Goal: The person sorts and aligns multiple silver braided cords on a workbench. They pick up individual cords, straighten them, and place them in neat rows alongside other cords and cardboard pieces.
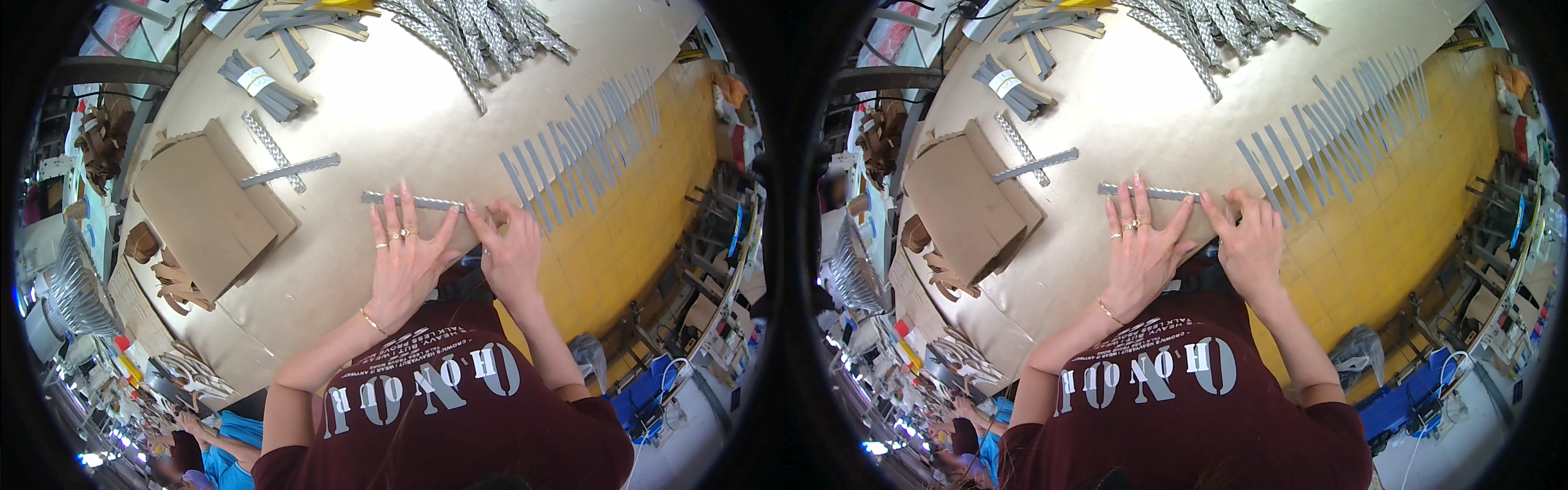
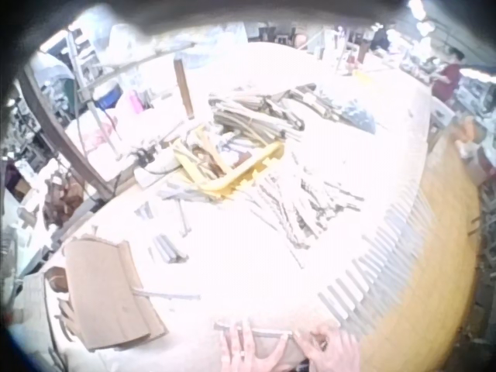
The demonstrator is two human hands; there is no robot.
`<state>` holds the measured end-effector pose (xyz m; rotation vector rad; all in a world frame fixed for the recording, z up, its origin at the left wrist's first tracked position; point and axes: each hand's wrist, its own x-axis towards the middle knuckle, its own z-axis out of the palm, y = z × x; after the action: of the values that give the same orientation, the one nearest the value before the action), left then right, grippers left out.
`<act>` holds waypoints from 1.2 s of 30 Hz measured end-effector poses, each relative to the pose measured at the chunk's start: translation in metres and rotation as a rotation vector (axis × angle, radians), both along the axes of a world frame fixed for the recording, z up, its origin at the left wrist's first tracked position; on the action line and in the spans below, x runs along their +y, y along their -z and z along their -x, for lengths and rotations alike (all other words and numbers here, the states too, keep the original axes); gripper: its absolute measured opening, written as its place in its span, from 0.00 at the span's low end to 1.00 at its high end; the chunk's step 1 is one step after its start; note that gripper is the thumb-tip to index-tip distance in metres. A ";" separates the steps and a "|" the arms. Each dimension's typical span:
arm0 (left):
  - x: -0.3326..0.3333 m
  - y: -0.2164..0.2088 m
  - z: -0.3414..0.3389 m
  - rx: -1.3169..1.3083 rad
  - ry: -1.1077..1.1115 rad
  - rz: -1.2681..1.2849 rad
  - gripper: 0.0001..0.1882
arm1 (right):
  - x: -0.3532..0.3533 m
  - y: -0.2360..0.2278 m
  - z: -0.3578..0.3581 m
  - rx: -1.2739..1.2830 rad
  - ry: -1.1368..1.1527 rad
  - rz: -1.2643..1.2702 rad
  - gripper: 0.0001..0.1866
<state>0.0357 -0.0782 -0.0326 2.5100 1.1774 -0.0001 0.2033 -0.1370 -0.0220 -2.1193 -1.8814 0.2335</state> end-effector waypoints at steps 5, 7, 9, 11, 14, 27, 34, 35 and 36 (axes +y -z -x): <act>0.000 -0.004 0.002 -0.045 -0.030 -0.032 0.33 | -0.002 0.003 0.009 -0.171 -0.002 -0.041 0.29; 0.006 -0.005 0.008 -0.022 -0.034 -0.079 0.30 | 0.002 -0.001 0.001 -0.066 -0.016 -0.026 0.27; 0.017 -0.004 0.018 -0.048 -0.077 -0.145 0.26 | 0.012 -0.007 -0.013 0.152 -0.040 -0.006 0.22; 0.029 -0.002 0.030 -0.117 -0.168 -0.220 0.20 | 0.031 -0.011 -0.026 0.201 0.022 -0.065 0.19; 0.040 0.002 0.042 -0.220 -0.170 -0.229 0.13 | 0.068 -0.010 -0.033 0.193 0.169 -0.162 0.13; 0.061 -0.032 0.080 -0.346 -0.378 -0.467 0.20 | 0.104 -0.012 -0.044 0.924 0.320 0.139 0.09; 0.030 -0.009 0.027 -0.281 -0.060 -0.055 0.33 | 0.043 -0.027 -0.019 0.907 0.319 0.425 0.10; 0.030 -0.006 0.023 -0.226 -0.018 -0.028 0.34 | 0.036 -0.030 -0.018 0.740 0.301 0.367 0.11; 0.031 -0.002 0.021 -0.193 0.025 -0.018 0.35 | 0.032 -0.032 -0.019 0.605 0.313 0.312 0.11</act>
<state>0.0145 -0.0467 -0.0304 2.4753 1.0723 0.2415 0.2223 -0.1048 0.0097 -2.1567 -1.2097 1.0178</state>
